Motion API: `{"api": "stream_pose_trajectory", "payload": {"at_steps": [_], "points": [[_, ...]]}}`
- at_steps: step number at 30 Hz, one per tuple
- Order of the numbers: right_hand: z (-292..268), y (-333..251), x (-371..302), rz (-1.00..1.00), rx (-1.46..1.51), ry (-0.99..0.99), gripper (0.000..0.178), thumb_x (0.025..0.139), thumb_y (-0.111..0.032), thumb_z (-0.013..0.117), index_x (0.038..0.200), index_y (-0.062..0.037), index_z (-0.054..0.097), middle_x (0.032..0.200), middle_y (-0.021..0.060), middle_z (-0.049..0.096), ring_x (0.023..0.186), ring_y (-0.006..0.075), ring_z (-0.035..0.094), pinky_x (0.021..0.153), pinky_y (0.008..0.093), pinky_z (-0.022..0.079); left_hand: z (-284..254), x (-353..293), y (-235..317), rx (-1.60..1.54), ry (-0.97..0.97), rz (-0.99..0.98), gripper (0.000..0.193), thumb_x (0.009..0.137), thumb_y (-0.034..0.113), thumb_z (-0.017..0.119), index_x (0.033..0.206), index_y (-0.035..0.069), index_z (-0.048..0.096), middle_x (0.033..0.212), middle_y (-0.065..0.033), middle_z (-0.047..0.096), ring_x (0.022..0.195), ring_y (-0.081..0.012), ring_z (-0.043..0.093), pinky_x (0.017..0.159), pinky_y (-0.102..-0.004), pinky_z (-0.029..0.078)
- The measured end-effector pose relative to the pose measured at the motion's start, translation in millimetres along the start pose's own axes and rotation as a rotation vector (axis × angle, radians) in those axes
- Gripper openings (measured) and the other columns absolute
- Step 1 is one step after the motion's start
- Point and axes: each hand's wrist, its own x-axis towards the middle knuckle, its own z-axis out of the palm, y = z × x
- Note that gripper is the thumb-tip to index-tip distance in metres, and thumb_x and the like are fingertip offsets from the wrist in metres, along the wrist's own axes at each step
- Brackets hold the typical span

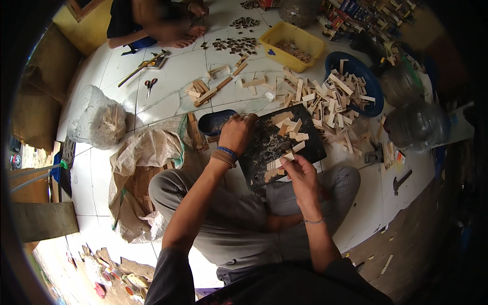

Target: The person sits on the floor and uses a hammer and chisel to shape small wooden pieces. They repeatedly pick up wood from a sack, position it on a work block, strike it with the hammer, and place the finished pieces into a blue bowl.

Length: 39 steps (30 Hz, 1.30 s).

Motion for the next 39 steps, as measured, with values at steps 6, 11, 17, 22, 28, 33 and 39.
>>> {"api": "stream_pose_trajectory", "payload": {"at_steps": [6, 11, 17, 22, 28, 33, 39], "points": [[2, -1, 0, 0.023, 0.051, -0.028, 0.025, 0.098, -0.022, 0.076, 0.115, -0.0041, 0.071, 0.088, -0.003, 0.074, 0.078, -0.0003, 0.059, 0.067, 0.0181, 0.04, 7, 2, 3, 0.066, -0.051, -0.016, 0.031, 0.092, 0.011, 0.061, 0.123, 0.013, 0.065, 0.086, -0.0195, 0.067, 0.081, -0.0383, 0.068, 0.07, -0.0475, 0.056], [0, 0, 0, 0.018, 0.048, -0.024, 0.023, 0.099, -0.022, 0.075, 0.114, -0.0045, 0.071, 0.089, -0.0027, 0.074, 0.076, -0.0002, 0.059, 0.066, 0.0184, 0.04, 15, 6, 1, 0.129, -0.032, 0.035, 0.033, 0.093, 0.013, 0.06, 0.125, 0.016, 0.065, 0.083, -0.0184, 0.066, 0.077, -0.0368, 0.068, 0.067, -0.047, 0.055], [-4, 10, 1, 0.009, 0.056, -0.043, 0.022, 0.1, -0.019, 0.073, 0.114, -0.0024, 0.07, 0.096, 0.0012, 0.074, 0.088, 0.0059, 0.068, 0.075, 0.0213, 0.049, 21, 11, 5, 0.255, -0.078, 0.109, 0.046, 0.089, 0.008, 0.056, 0.136, 0.008, 0.056, 0.085, -0.0173, 0.067, 0.08, -0.0352, 0.068, 0.075, -0.0464, 0.053], [-1, 10, 1, 0.008, 0.091, -0.012, 0.021, 0.099, -0.015, 0.074, 0.114, -0.0003, 0.069, 0.094, 0.0023, 0.073, 0.084, 0.0074, 0.068, 0.074, 0.0228, 0.052, 29, 4, 10, 0.3, -0.089, 0.224, 0.058, 0.092, 0.009, 0.057, 0.148, 0.003, 0.047, 0.088, -0.0185, 0.066, 0.083, -0.0347, 0.067, 0.074, -0.0446, 0.054], [-2, 16, 1, -0.025, 0.116, -0.008, 0.018, 0.098, -0.01, 0.072, 0.113, 0.001, 0.068, 0.094, 0.0023, 0.073, 0.085, 0.0079, 0.068, 0.077, 0.0236, 0.053, 23, -8, 19, -0.288, -0.211, -0.045, 0.043, 0.09, 0.017, 0.076, 0.126, -0.002, 0.065, 0.107, -0.018, 0.074, 0.089, -0.0288, 0.075, 0.071, -0.0388, 0.06], [-5, 26, 4, -0.05, 0.15, -0.013, 0.017, 0.098, -0.007, 0.072, 0.111, 0.0017, 0.067, 0.094, 0.0034, 0.073, 0.085, 0.0091, 0.068, 0.079, 0.0248, 0.053, 14, -19, 6, -1.04, -0.448, -0.332, 0.036, 0.097, 0.011, 0.074, 0.127, -0.005, 0.067, 0.119, -0.012, 0.074, 0.108, -0.0171, 0.072, 0.092, -0.0307, 0.057], [-3, 29, 6, -0.055, 0.16, -0.009, 0.017, 0.097, -0.007, 0.072, 0.111, 0.0013, 0.067, 0.092, 0.0034, 0.073, 0.086, 0.0091, 0.068, 0.079, 0.025, 0.053, 10, -32, -2, -1.519, -0.455, -0.547, 0.04, 0.098, 0.001, 0.07, 0.136, -0.007, 0.06, 0.13, -0.0123, 0.068, 0.119, -0.0213, 0.068, 0.106, -0.033, 0.053]]}}
